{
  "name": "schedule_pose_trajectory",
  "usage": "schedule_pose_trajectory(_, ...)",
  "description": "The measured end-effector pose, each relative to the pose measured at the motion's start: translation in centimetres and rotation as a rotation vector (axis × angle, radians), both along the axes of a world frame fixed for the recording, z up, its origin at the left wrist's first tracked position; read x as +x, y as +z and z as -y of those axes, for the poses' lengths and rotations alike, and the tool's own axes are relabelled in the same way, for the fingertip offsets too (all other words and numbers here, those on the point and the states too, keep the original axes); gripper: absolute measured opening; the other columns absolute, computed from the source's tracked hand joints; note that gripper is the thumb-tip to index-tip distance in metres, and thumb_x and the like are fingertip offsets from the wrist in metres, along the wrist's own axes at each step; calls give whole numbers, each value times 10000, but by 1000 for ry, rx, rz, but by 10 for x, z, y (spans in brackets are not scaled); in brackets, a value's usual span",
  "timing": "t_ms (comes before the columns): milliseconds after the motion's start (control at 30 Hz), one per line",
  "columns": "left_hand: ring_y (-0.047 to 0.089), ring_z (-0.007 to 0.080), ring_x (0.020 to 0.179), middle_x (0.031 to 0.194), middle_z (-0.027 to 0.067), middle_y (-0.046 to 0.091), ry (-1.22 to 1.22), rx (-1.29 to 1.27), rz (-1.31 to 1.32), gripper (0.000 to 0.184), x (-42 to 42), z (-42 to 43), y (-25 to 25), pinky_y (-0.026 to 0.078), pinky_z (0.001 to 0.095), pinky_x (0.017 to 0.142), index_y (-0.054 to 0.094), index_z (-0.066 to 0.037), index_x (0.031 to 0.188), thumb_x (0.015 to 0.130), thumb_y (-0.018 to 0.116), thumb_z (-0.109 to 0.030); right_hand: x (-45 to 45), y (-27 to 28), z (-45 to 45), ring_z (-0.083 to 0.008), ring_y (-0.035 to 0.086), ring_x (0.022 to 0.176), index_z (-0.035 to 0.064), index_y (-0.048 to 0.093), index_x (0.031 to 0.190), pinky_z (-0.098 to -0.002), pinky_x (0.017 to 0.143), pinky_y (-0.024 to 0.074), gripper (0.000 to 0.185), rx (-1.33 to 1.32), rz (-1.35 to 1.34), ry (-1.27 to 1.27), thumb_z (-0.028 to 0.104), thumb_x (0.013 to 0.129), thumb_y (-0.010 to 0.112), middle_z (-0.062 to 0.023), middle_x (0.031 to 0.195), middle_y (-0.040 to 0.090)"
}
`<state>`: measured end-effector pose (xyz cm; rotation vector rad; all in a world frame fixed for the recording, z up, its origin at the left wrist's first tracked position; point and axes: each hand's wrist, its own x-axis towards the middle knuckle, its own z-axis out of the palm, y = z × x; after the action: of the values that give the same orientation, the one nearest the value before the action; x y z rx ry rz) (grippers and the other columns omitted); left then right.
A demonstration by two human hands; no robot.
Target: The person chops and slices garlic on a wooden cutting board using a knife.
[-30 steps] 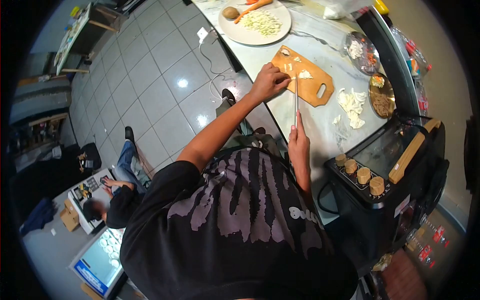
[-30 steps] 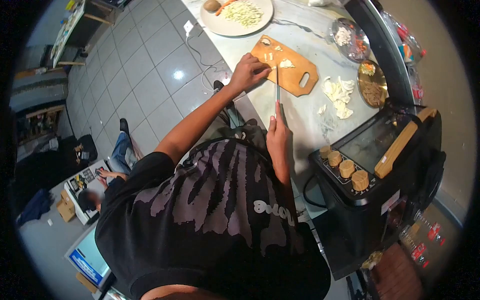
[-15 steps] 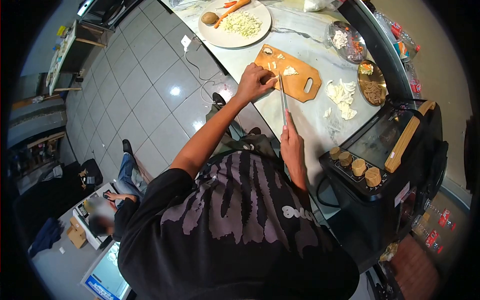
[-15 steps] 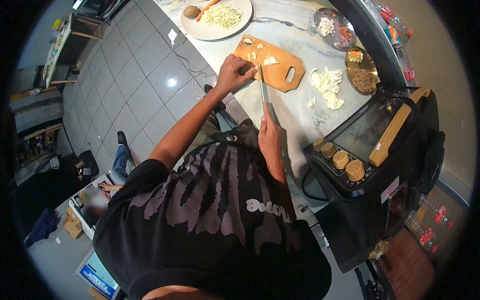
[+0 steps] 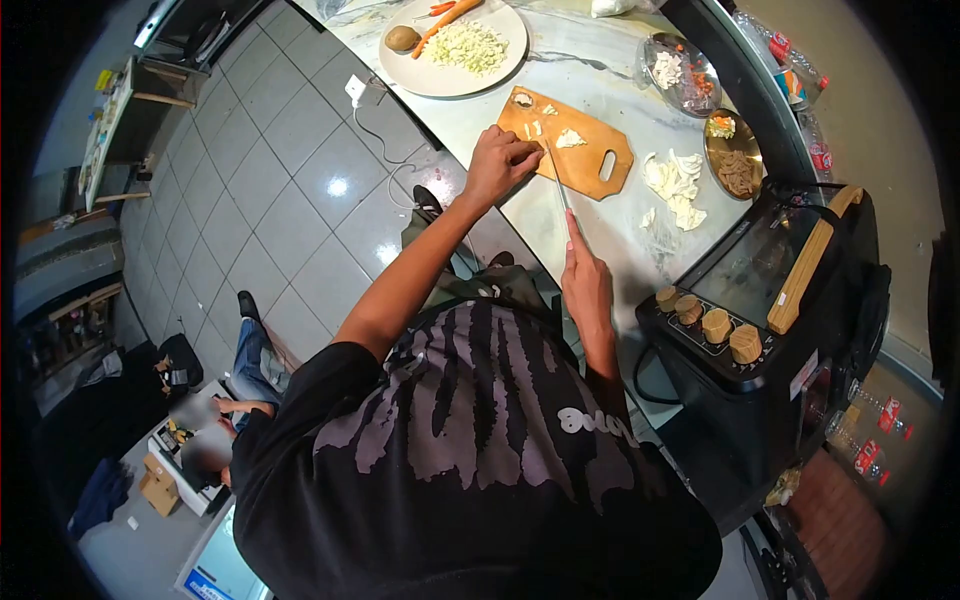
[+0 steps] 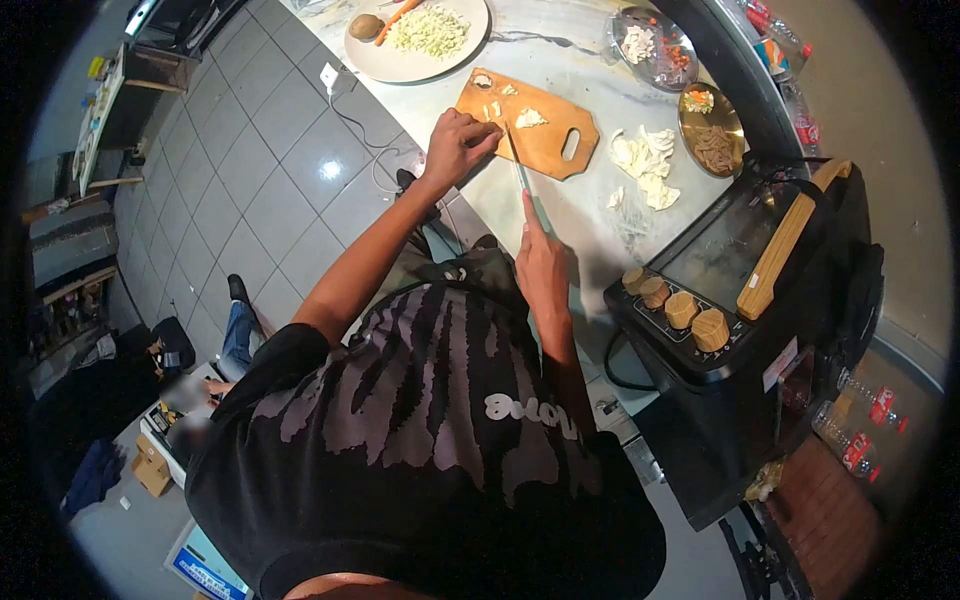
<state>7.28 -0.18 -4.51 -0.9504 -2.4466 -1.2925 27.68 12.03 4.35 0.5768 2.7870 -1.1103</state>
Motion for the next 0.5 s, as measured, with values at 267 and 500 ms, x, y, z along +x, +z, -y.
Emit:
schedule_pose_trajectory(267, 530, 235, 748, 701, 33, 584, -26, -3, -2, 118, 0, 2, 0, 429, 366, 739, 784, -106, 879, 814, 775, -204, -7, -2, 4, -495, 587, 726, 258, 386, 1546, -531, 650, 444, 530, 97, -18, 22, 151, 1034, 471, -305, 807, 606)
schedule_pose_trajectory(500, 524, 232, 750, 699, 37, 576, -24, 17, -16, 124, 2, 1, -1, 428, 367, 741, 782, -101, 887, 815, 774, -202, 1, 6, -8, -477, 634, 818, 213, 405, 1535, -527, 720, 482, 538, 38, 73, 67, 113, 1012, 481, -285, 893, 657)
